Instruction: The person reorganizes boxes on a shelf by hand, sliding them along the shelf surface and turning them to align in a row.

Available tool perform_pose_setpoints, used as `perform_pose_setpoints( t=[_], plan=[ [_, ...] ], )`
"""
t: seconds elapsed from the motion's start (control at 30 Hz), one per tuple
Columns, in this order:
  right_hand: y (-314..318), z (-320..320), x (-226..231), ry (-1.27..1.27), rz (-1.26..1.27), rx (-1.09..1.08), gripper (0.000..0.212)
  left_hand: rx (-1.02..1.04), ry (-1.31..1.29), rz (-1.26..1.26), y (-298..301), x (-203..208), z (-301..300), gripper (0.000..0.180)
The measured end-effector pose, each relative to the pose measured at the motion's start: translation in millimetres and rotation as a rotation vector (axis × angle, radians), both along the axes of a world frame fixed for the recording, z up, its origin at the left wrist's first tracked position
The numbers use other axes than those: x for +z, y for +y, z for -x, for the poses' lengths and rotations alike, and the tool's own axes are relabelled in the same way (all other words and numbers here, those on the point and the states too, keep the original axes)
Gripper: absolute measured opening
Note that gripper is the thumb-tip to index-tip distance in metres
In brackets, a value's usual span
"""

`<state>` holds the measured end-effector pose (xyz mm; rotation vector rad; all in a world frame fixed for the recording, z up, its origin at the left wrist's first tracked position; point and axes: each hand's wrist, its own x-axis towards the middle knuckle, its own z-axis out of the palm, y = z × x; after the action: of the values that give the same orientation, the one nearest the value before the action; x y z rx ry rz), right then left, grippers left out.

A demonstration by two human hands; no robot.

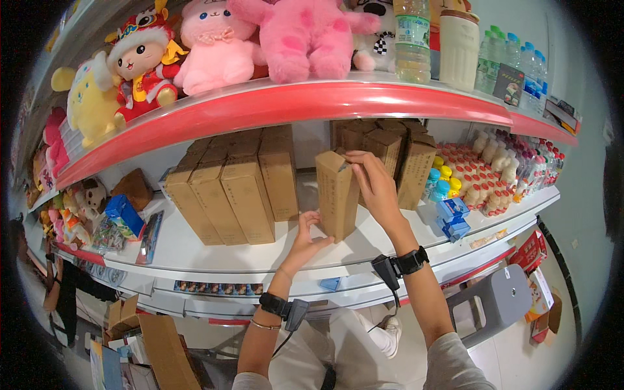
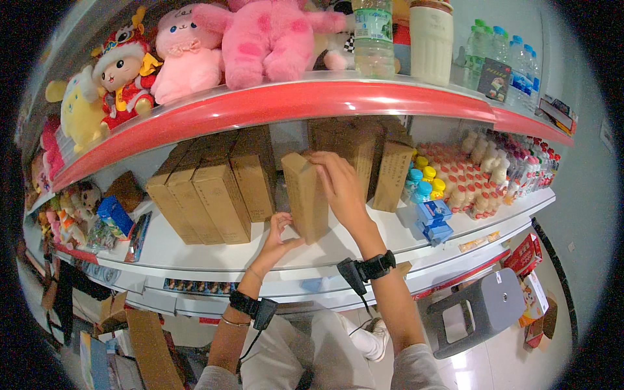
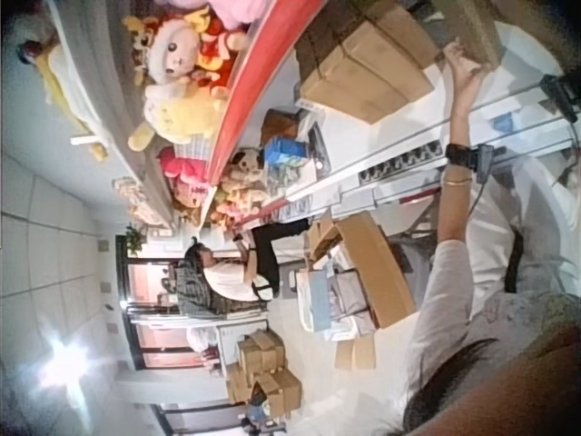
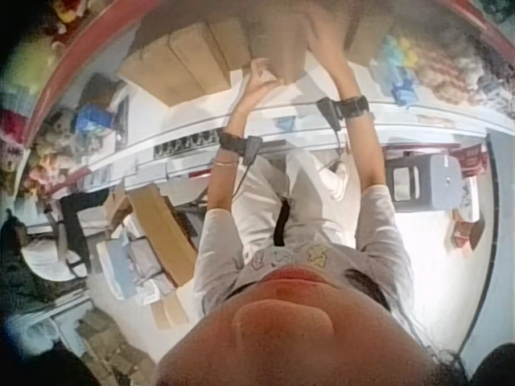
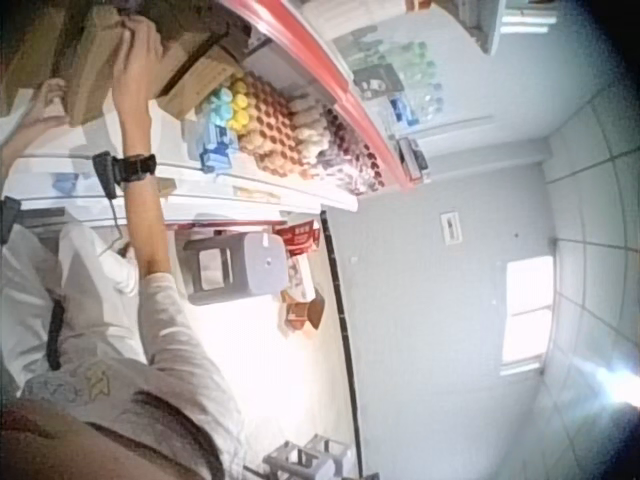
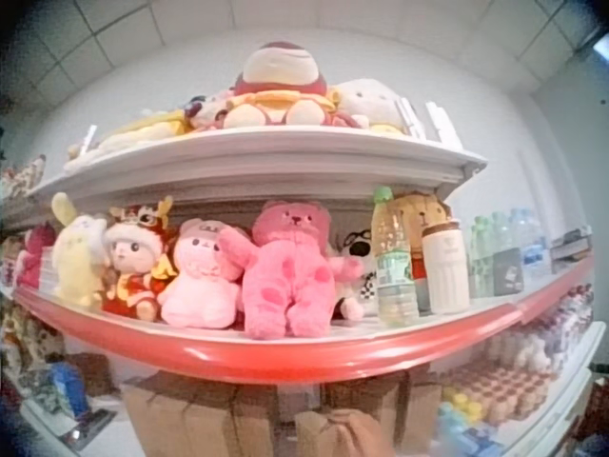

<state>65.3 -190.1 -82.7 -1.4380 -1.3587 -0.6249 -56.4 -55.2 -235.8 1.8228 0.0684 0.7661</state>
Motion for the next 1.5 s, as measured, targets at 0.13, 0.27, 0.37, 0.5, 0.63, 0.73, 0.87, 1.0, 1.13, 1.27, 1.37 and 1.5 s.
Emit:
perform_pose_setpoints(
  t=[0.13, 0.27, 0.37, 0.5, 0.63, 0.73, 0.87, 1.0, 1.13, 1.27, 1.37, 1.5],
  plan=[
    [-8.9, 1.9, 7.1, 0.108, 0.018, -0.015, 0.021, 0.030, 0.034, 0.022, -12.6, 14.9, 4.7, 0.075],
    [-7.8, 23.9, 20.0, 0.245, 0.100, -0.090, 0.023, 0.059, 0.063, -0.047, -6.7, 10.2, 8.2, 0.077],
    [-0.1, 17.2, 16.3, 0.241, 0.079, -0.112, 0.022, 0.053, 0.057, -0.081, -4.9, 6.6, 5.4, 0.081],
    [5.7, 4.7, 10.2, 0.268, 0.051, -0.035, 0.019, 0.071, 0.072, -0.075, -5.6, 4.3, 4.3, 0.085],
    [4.1, 1.9, 11.0, 0.324, 0.101, 0.135, 0.022, 0.068, 0.096, -0.067, -4.9, 5.9, 3.7, 0.086],
    [4.5, 0.6, 7.6, 0.365, 0.101, 0.227, 0.024, 0.064, 0.074, -0.046, -4.7, 3.4, 0.8, 0.083],
    [9.9, -3.0, 1.1, 0.335, 0.035, 0.314, 0.023, 0.018, 0.085, 0.030, -6.8, 4.6, 0.3, 0.085],
    [10.3, 1.9, 0.6, 0.388, 0.070, 0.504, 0.027, -0.080, -0.042, 0.259, -14.0, 13.5, 5.0, 0.083],
    [16.3, 0.2, -4.2, 0.553, 0.045, 0.619, 0.031, 0.005, -0.009, 0.144, -11.7, 13.7, 4.0, 0.080],
    [28.9, -1.6, -6.9, 0.592, -0.039, 0.640, 0.029, 0.074, -0.034, 0.123, -15.3, 15.2, 3.7, 0.075],
    [31.3, 2.6, -9.0, 0.713, -0.041, 0.607, 0.029, 0.168, -0.051, 0.035, -16.8, 11.5, 2.3, 0.074],
    [32.9, 6.3, -9.6, 0.749, -0.044, 0.661, 0.030, 0.202, -0.065, -0.004, -17.7, 13.4, 5.8, 0.071]
  ],
)
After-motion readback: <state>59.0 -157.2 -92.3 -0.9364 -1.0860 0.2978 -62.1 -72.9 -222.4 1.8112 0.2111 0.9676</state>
